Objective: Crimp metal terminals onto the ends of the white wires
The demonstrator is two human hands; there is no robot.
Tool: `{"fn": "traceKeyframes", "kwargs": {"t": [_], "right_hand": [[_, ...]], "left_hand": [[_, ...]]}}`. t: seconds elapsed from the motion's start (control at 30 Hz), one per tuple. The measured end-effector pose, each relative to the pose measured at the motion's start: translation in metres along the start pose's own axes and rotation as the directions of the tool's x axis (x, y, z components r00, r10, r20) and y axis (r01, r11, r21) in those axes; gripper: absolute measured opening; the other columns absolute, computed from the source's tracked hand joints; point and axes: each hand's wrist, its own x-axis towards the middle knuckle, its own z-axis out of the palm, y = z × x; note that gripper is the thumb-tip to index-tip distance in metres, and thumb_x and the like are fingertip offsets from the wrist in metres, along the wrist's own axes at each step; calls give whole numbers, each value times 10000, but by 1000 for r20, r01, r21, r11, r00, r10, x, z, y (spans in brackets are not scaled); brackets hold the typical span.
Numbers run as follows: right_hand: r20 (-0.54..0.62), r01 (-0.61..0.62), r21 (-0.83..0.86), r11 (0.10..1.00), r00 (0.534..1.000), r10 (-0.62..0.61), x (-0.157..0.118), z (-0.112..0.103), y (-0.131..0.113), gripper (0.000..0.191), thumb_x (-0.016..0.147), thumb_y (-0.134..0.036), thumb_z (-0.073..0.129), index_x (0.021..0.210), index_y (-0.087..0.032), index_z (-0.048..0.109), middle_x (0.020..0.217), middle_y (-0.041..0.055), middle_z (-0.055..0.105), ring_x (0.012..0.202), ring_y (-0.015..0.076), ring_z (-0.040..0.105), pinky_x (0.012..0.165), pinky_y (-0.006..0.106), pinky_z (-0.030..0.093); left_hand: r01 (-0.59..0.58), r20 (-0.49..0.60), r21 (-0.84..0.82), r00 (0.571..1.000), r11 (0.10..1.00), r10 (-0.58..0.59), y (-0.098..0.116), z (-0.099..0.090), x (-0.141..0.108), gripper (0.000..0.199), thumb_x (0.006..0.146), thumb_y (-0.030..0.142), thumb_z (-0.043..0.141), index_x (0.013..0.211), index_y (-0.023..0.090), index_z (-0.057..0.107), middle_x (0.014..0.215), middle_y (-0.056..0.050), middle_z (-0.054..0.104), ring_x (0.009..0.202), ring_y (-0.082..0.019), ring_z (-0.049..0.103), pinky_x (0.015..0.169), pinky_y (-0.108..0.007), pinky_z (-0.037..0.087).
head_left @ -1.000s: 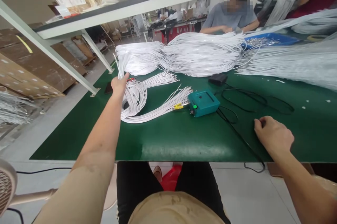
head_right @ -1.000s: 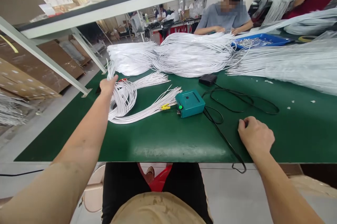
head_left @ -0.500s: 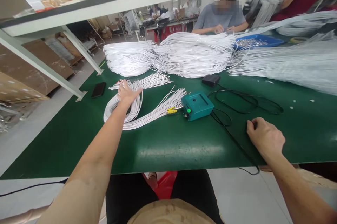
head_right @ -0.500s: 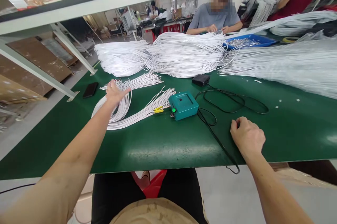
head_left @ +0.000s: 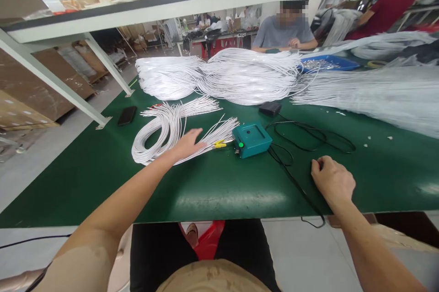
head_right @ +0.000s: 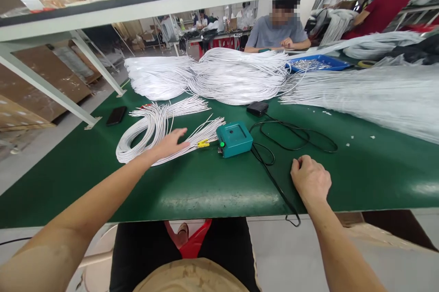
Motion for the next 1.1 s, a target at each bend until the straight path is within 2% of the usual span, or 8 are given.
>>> {"fn": "traceKeyframes", "kwargs": {"t": [0.07,0.17,0.33,0.43,0.57,0.73,0.93,1.1], "right_hand": [[-15,8,-7,1000,1000,-8,1,2,1,295,965,-334,391,882,-163,616,850,139,679,772,243,580,606,341,305],[-42,13,-21,1000,999,-14,3,7,3,253,950,-322,443,865,-166,625,821,119,678,757,246,594,596,340,313],[-8,-3,-22,1000,1000,3,7,7,4,267,950,-340,451,869,-163,634,854,116,697,769,263,624,591,339,336],[-10,-5,-21,1000,1000,5,6,5,2,276,947,-343,456,885,-156,649,863,123,704,775,274,635,582,343,342],[-67,23,-20,1000,997,-24,4,4,1,278,935,-315,463,888,-139,674,830,138,705,722,266,629,563,350,347],[-52,18,-34,999,998,-20,3,2,1,291,934,-331,469,889,-140,683,835,134,713,727,269,644,562,345,361],[-17,9,-37,999,1000,-10,2,-4,-2,330,940,-333,427,939,-130,687,847,149,709,734,288,654,568,358,409],[-54,38,-7,999,998,-38,2,-6,-4,325,923,-317,424,889,-129,686,813,171,708,694,316,652,543,381,414]], "left_hand": [[-24,155,29,988,999,20,12,6,-9,883,845,576,536,1527,97,244,1541,-193,372,1409,-312,394,1147,-386,328],[5,214,107,976,994,-28,20,5,-9,860,828,459,585,1518,74,246,1499,-223,409,1354,-328,449,1107,-391,357],[11,345,107,938,994,-47,23,-9,13,576,734,382,665,1256,146,596,1218,-133,655,1060,-260,652,862,-285,507],[26,351,160,933,987,-82,33,-8,24,487,674,285,718,1130,123,660,1150,-163,674,1032,-280,659,845,-299,516],[62,323,188,939,980,-122,44,1,29,587,654,189,753,1216,89,615,1201,-213,638,1082,-308,643,879,-327,519],[152,302,134,935,979,-186,42,-2,28,423,849,335,670,1212,131,597,1191,-135,625,1075,-246,628,907,-397,536],[232,183,-100,960,968,-211,31,-42,28,385,743,285,683,1082,100,678,1083,-151,691,1023,-286,663,822,-328,534],[98,146,-385,988,918,-44,34,-89,12,495,760,396,626,1207,182,630,866,-25,732,859,-199,699,768,-261,521]]}}
